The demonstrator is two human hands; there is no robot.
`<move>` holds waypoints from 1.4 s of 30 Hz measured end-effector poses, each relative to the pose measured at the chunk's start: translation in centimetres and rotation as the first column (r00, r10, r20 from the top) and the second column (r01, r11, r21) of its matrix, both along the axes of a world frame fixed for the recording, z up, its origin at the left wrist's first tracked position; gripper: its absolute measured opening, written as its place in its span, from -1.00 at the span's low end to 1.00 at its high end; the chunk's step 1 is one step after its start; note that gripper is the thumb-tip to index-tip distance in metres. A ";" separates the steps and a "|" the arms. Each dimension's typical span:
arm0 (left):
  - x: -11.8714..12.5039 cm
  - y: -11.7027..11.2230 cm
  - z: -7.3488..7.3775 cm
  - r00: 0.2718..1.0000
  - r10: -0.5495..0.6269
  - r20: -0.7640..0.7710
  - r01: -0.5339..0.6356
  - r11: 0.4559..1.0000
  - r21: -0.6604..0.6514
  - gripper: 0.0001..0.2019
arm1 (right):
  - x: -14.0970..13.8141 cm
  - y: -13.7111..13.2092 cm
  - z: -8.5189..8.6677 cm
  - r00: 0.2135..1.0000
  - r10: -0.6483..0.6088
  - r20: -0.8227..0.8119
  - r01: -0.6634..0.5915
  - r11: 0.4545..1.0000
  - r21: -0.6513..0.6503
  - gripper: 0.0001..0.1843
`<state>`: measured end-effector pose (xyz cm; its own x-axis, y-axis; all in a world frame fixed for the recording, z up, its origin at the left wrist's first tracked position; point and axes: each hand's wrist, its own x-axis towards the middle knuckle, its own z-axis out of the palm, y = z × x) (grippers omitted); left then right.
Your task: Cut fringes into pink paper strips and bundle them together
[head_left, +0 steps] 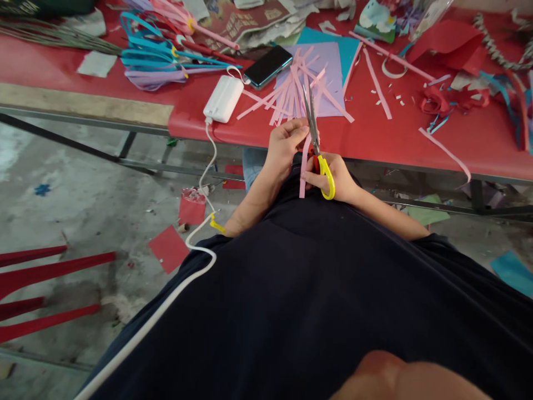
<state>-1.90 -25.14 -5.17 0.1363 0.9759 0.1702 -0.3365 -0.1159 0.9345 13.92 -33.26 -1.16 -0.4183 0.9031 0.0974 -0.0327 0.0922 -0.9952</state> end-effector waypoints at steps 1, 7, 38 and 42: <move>0.0 0.0 0.0 1.000 -0.012 0.003 0.012 1.000 0.006 -0.76 | 0.0 0.1 -0.1 1.000 -0.001 0.000 0.001 1.000 -0.007 -0.63; 0.0 0.1 -0.5 1.000 0.002 -0.013 -0.001 0.998 0.058 -0.65 | -0.1 0.2 0.1 1.000 -0.004 0.001 0.004 0.997 -0.079 -0.59; 0.6 -1.3 0.7 0.937 0.337 -0.094 -0.300 0.911 0.282 -0.49 | -0.9 -0.4 0.2 0.989 -0.137 -0.050 0.134 0.989 -0.059 -0.60; 0.5 -1.1 0.7 0.945 0.319 -0.069 -0.290 0.918 0.272 -0.51 | -0.8 -0.6 0.5 0.992 -0.126 -0.016 0.125 0.990 -0.064 -0.62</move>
